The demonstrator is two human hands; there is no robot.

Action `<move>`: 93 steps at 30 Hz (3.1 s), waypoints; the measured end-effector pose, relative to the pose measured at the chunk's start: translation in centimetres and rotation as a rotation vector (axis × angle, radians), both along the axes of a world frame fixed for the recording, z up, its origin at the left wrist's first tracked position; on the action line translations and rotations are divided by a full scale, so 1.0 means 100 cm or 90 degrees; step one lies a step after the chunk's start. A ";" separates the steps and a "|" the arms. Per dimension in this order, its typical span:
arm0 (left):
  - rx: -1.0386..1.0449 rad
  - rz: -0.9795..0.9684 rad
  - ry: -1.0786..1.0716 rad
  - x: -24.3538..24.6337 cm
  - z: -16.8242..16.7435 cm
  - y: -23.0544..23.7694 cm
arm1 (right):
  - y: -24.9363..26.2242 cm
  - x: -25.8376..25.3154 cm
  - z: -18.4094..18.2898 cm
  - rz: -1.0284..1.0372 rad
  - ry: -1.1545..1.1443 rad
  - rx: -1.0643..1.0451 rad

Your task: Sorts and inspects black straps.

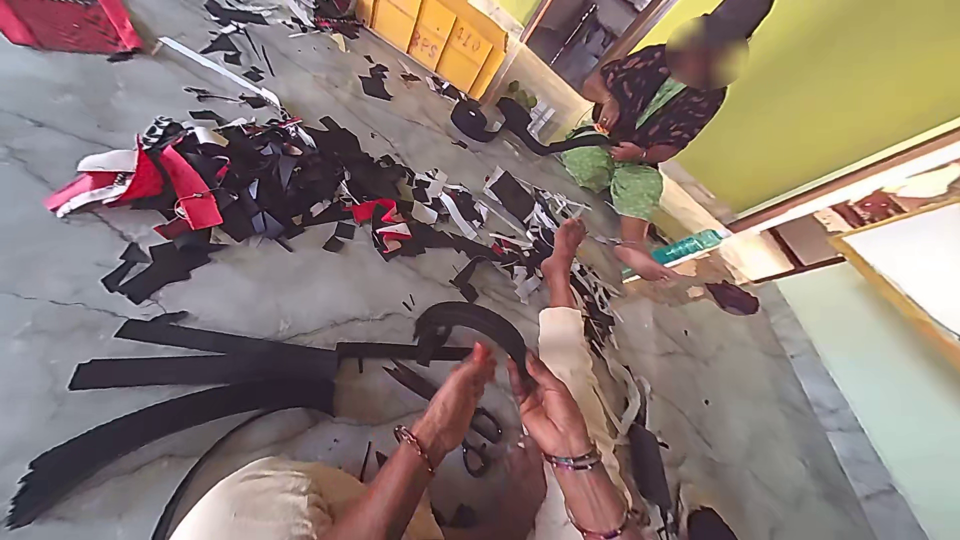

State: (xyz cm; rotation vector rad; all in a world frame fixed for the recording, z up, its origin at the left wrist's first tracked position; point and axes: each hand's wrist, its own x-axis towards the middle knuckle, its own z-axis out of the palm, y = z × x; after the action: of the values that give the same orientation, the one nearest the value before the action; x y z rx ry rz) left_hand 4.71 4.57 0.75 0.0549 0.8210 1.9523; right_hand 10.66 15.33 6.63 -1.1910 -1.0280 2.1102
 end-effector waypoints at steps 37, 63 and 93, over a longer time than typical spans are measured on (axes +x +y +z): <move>-0.091 0.453 0.080 -0.002 0.014 -0.010 | -0.027 0.070 -0.100 0.217 -0.200 -0.051; -0.297 0.645 0.831 -0.006 0.003 -0.021 | 0.014 0.046 -0.049 0.293 -0.093 0.399; -0.423 0.564 0.944 -0.012 -0.007 -0.013 | -0.014 -0.010 0.015 0.201 -0.055 1.115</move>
State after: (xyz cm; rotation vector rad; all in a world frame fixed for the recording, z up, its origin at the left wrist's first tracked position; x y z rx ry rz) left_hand 3.51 3.30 0.04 0.9517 2.7845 2.0592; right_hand 9.65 13.91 8.13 -0.1534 -2.3079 0.5566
